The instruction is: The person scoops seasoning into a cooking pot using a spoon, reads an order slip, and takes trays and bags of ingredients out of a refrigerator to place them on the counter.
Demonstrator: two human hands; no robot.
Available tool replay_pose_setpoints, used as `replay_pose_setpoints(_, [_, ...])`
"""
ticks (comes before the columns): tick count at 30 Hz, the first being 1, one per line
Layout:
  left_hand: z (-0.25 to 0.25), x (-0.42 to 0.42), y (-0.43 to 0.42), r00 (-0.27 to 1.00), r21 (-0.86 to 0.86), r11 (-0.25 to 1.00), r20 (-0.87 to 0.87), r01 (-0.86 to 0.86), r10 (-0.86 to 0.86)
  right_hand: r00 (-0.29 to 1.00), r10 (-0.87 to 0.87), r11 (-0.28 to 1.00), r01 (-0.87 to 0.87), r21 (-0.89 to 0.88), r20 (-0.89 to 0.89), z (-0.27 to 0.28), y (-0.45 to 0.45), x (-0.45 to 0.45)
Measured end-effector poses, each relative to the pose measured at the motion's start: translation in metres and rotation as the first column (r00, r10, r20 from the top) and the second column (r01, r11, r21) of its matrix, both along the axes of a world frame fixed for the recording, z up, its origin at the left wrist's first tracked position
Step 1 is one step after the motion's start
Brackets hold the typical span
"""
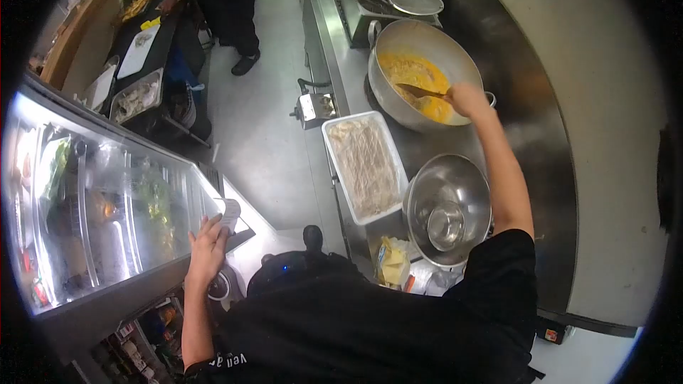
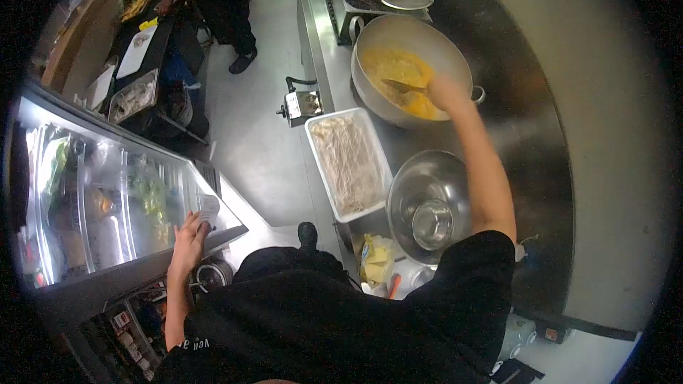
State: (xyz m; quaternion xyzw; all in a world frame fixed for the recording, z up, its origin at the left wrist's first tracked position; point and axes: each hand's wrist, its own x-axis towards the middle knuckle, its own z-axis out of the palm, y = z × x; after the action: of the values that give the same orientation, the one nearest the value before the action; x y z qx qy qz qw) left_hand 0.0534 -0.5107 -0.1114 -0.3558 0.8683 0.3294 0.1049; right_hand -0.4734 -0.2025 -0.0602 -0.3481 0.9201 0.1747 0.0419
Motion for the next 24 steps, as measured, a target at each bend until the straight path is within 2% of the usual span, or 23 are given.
replay_pose_setpoints(1, [-0.008,0.007,-0.004,0.999,0.025,1.000,-0.038,0.017,-0.016,0.999,-0.046,0.999,0.046,-0.003,-0.005,0.018,0.007,0.011])
replay_pose_setpoints(2, [-0.026,0.013,-0.007,0.993,-0.114,0.991,-0.084,0.069,-0.079,0.996,-0.094,0.996,0.093,-0.007,-0.014,0.033,0.012,0.023])
replay_pose_setpoints(3, [-0.043,0.014,-0.011,0.992,-0.108,0.991,-0.092,0.074,-0.084,0.995,-0.099,0.995,0.099,-0.002,-0.022,0.045,0.014,0.035])
replay_pose_setpoints(4, [-0.060,0.010,-0.017,0.988,0.260,0.964,-0.125,-0.052,0.087,0.996,-0.082,0.997,0.082,0.013,0.025,0.057,0.015,0.048])
replay_pose_setpoints(5, [-0.076,0.003,-0.017,0.963,0.598,0.787,-0.091,-0.152,0.254,0.995,-0.064,0.998,0.062,0.029,0.072,0.065,0.013,0.056])
replay_pose_setpoints(6, [-0.087,-0.012,-0.008,0.968,0.639,0.765,-0.131,-0.082,0.214,0.987,-0.090,0.996,0.087,0.026,0.132,0.059,0.010,0.059])
replay_pose_setpoints(11, [-0.138,-0.116,0.066,0.970,0.690,0.704,-0.245,0.169,0.006,0.989,-0.145,0.987,0.143,-0.073,-0.018,-0.051,0.005,0.014])
replay_pose_setpoints(13, [-0.194,-0.156,0.091,0.993,0.823,0.557,-0.111,0.112,-0.036,0.986,-0.159,0.982,0.153,-0.110,-0.042,-0.066,0.004,-0.007])
replay_pose_setpoints(14, [-0.195,-0.171,0.101,0.993,0.824,0.556,-0.111,0.110,-0.032,0.983,-0.162,0.982,0.153,-0.108,-0.083,-0.071,0.001,-0.020])
replay_pose_setpoints(16, [-0.197,-0.194,0.120,0.976,0.750,0.655,-0.196,0.087,0.094,0.981,-0.156,0.984,0.145,-0.103,-0.112,-0.073,-0.004,-0.041])
replay_pose_setpoints(17, [-0.210,-0.203,0.125,0.978,0.752,0.655,-0.183,0.072,0.103,0.970,-0.177,0.980,0.157,-0.125,-0.164,-0.068,-0.003,-0.052])
replay_pose_setpoints(19, [-0.241,-0.214,0.134,0.964,0.857,0.513,-0.169,0.042,0.203,0.959,-0.170,0.980,0.140,-0.144,-0.226,-0.054,0.000,-0.068])
replay_pose_setpoints(21, [-0.241,-0.220,0.137,0.968,0.839,0.543,-0.153,0.021,0.200,0.954,-0.165,0.973,0.117,-0.198,-0.248,-0.042,0.010,-0.084])
replay_pose_setpoints(22, [-0.239,-0.219,0.140,0.969,0.817,0.577,-0.156,0.018,0.190,0.949,-0.221,0.967,0.183,-0.176,-0.226,-0.031,0.007,-0.084])
replay_pose_setpoints(23, [-0.235,-0.215,0.143,0.972,0.819,0.574,-0.134,0.000,0.191,0.947,-0.214,0.968,0.172,-0.183,-0.239,-0.040,0.015,-0.097])
replay_pose_setpoints(24, [-0.228,-0.215,0.145,0.958,0.857,0.514,-0.116,-0.038,0.263,0.953,-0.213,0.970,0.179,-0.166,-0.218,-0.047,0.019,-0.099])
